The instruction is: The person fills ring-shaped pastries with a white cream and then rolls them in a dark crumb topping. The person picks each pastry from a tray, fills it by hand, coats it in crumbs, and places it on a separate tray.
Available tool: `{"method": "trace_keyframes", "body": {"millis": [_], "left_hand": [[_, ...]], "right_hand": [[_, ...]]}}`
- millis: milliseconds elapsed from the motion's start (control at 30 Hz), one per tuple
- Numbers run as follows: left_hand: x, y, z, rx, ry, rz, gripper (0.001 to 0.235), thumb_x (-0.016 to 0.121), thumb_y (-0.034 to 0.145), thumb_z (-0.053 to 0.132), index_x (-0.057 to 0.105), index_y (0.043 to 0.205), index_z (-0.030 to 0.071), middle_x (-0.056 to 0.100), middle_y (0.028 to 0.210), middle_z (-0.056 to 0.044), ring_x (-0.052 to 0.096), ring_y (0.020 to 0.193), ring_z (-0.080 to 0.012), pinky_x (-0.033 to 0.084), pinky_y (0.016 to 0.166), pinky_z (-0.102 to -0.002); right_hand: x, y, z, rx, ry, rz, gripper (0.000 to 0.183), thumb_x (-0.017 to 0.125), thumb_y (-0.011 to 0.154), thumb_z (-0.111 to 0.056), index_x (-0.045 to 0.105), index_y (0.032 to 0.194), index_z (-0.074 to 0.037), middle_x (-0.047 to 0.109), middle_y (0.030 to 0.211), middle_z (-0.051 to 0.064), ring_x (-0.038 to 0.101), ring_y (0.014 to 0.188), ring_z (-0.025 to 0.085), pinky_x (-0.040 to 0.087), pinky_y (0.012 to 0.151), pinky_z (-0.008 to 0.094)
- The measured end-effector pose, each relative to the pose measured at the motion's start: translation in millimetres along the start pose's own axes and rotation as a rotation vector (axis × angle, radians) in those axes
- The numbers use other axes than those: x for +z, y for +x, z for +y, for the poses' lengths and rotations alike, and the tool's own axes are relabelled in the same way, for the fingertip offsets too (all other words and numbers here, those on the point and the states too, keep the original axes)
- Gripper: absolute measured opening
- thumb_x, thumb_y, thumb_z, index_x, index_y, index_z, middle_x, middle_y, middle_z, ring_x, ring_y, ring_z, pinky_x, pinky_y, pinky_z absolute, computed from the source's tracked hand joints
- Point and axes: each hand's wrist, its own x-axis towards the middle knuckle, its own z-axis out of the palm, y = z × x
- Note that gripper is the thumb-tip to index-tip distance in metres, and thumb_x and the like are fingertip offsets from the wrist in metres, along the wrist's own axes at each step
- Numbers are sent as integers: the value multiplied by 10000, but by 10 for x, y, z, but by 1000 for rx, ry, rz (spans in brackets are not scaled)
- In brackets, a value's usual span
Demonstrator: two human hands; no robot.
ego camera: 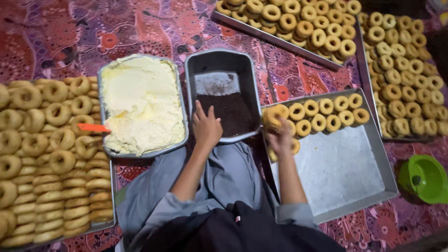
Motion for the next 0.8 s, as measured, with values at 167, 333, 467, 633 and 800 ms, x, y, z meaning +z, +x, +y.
{"method": "trace_keyframes", "body": {"millis": [167,333,467,633,800], "left_hand": [[-883,-847,-724,43,-151,343,332,614,927,83,660,1248,13,525,1420,-258,550,1262,-421,450,1079,-498],[-1684,-2027,-2155,-334,51,741,137,620,917,70,656,1016,-18,652,1107,-183,601,1101,-372,481,1012,-497],[-2237,-2646,-3379,-651,383,1035,234,604,1123,199,625,1163,-31,593,1161,-250,562,1057,-439,453,932,-562],[-3070,-2441,-4441,-1365,203,1116,771,687,957,648,605,1212,-75,569,1191,-318,583,1053,-487,485,845,-593],[-3343,-2070,-4838,-1623,21,819,793,757,837,673,610,1226,-3,553,1240,-267,562,1136,-414,493,942,-522]], "right_hand": [[-1098,-202,-694,-564,-19,185,146,717,993,-184,630,1082,-107,671,992,65,629,807,230,550,667,367],[-1499,-252,-541,-214,-50,501,309,652,965,-234,696,1212,-54,742,1143,107,763,954,309,640,749,464],[-1366,-209,-443,-313,-513,741,401,745,1014,-304,647,1213,30,726,1180,191,732,1029,344,638,787,475],[-965,-365,-451,-404,-1065,1240,598,704,983,-491,482,1356,-80,578,1202,309,550,1131,484,532,827,564],[-451,-652,-128,-979,-1383,1107,389,724,948,-190,570,1271,-37,515,1262,229,526,1142,464,463,924,580]]}}
